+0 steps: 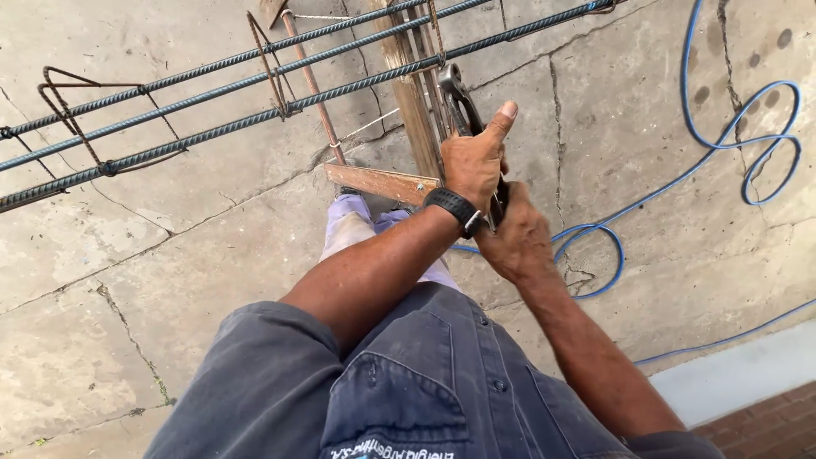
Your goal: The person uses a manual rebar tying tool to twist and secure wire ties around the intersections of a steel rebar cage. They repeatedly position the tool, rotate the handle to tighten the wire, and move along the length of the rebar structure to fasten multiple joints.
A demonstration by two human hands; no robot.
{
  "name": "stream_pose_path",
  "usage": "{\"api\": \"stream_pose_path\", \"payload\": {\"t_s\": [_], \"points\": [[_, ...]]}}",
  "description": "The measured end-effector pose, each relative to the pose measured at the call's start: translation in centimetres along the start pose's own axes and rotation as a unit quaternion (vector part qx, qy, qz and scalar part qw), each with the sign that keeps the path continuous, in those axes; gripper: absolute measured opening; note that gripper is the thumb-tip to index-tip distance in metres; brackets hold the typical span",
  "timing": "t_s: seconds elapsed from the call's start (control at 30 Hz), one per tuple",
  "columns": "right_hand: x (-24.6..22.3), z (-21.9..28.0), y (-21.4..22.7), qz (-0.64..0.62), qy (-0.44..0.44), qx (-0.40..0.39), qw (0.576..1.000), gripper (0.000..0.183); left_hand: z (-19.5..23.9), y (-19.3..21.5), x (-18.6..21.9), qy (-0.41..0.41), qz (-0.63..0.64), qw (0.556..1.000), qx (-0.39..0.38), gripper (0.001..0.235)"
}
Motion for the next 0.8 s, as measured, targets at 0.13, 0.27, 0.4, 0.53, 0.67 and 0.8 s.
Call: {"api": "stream_pose_path", "payload": {"t_s": [0.13,0.27,0.4,0.53,0.67,0.8], "points": [[3.4,-0.9,1.6,0.02,0.228,0.067,0.971,0.053,0.4,0.5,0.2,0.036,0.14,0.984,-0.105,0.047],[4.2,-0.5,-1.4,-0.477,0.088,-0.235,0.842,0.057,0.2,2.0,0.1,0.116,0.22,0.933,-0.259,0.048],[3.7,1.1,-3.9,-0.575,-0.021,-0.317,0.754,0.017,-0.8,3.2,-0.2,0.135,0.223,0.909,-0.327,0.044],[6.3,-3.3,-3.5,-0.322,0.01,-0.167,0.932,0.026,-1.0,1.7,-1.7,0.067,0.131,0.974,-0.171,0.046],[7.4,-5.3,-2.7,0.051,0.038,0.056,0.996,0.031,-0.2,-0.3,-1.5,0.037,-0.002,0.999,0.0,0.055],[3.8,-0.8,-0.6,0.024,-0.025,0.014,0.999,0.039,2.0,-0.1,0.9,0.063,0.143,0.987,-0.034,0.046]]}}
Point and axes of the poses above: each hand's wrist, its own z-axis away from the middle knuckle, its own y-axis out of the back of the hand, x = y × z, the point moved 2 cm from there along -z, towards the middle knuckle, and after that the axes turned 4 degrees about -x, right-handed, at the moved point
